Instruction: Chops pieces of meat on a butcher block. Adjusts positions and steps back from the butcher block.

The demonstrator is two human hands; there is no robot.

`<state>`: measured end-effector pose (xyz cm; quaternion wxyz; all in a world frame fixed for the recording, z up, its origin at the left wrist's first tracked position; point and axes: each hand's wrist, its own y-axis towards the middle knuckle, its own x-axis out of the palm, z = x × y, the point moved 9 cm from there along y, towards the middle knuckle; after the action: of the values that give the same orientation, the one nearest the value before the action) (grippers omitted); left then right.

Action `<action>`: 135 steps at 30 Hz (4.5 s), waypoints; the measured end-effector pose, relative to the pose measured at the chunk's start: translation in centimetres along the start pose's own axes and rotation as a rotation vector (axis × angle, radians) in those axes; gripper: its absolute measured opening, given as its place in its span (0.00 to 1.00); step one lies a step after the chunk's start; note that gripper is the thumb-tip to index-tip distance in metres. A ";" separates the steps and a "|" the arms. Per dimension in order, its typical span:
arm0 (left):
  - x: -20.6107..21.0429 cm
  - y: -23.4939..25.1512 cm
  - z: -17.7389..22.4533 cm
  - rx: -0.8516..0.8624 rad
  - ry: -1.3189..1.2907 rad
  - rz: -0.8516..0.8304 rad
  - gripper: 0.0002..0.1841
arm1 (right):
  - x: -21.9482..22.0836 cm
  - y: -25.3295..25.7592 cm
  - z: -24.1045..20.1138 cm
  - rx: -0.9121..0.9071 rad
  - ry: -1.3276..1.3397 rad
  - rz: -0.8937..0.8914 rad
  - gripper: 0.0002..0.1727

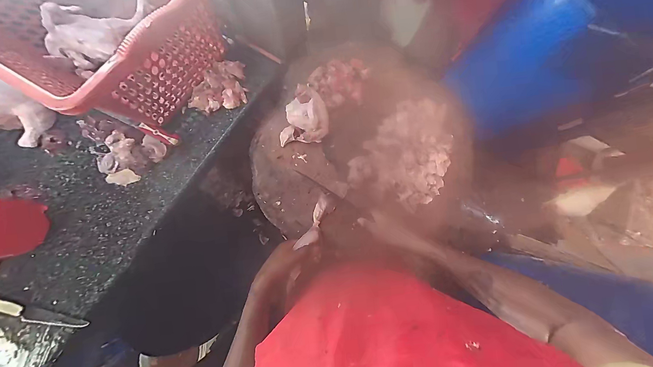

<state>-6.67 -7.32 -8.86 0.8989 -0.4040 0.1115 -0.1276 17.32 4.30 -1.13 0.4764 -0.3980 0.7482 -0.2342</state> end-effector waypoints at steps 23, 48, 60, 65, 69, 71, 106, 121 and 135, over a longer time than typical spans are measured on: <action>-1.3 -3.3 1.7 0.078 -0.415 0.031 0.20 | 6.4 0.4 1.2 -0.079 0.209 -0.229 0.28; 2.4 5.4 9.3 0.090 0.035 0.333 0.33 | 4.5 -1.9 2.8 0.052 0.286 0.024 0.35; 0.0 1.8 6.4 0.189 -0.376 0.309 0.24 | -1.4 0.5 0.1 -0.058 0.482 0.326 0.27; -5.8 -2.4 3.7 0.175 -0.405 0.508 0.24 | -1.8 -2.3 5.4 0.038 0.239 0.340 0.31; -5.2 -1.7 2.3 0.140 -0.386 0.470 0.22 | -1.8 -3.1 7.5 0.132 0.215 0.163 0.33; -5.2 -1.1 1.7 0.131 -0.362 0.460 0.23 | -4.2 -4.6 3.0 0.051 0.261 0.231 0.30; -3.6 -1.6 2.5 0.163 -0.261 0.503 0.25 | 2.5 -1.8 -2.1 -0.150 0.387 0.115 0.24; -2.8 -1.7 7.7 0.331 -0.088 0.447 0.24 | 7.2 0.2 3.3 0.063 0.391 -0.174 0.31; -0.5 4.0 7.1 0.150 0.319 0.458 0.21 | 2.7 -0.7 2.8 0.099 0.312 0.048 0.28</action>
<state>-4.45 0.37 -7.20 0.9029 -0.2753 0.3300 0.0086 19.53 1.79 -3.24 0.3791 -0.3148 0.8100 -0.3181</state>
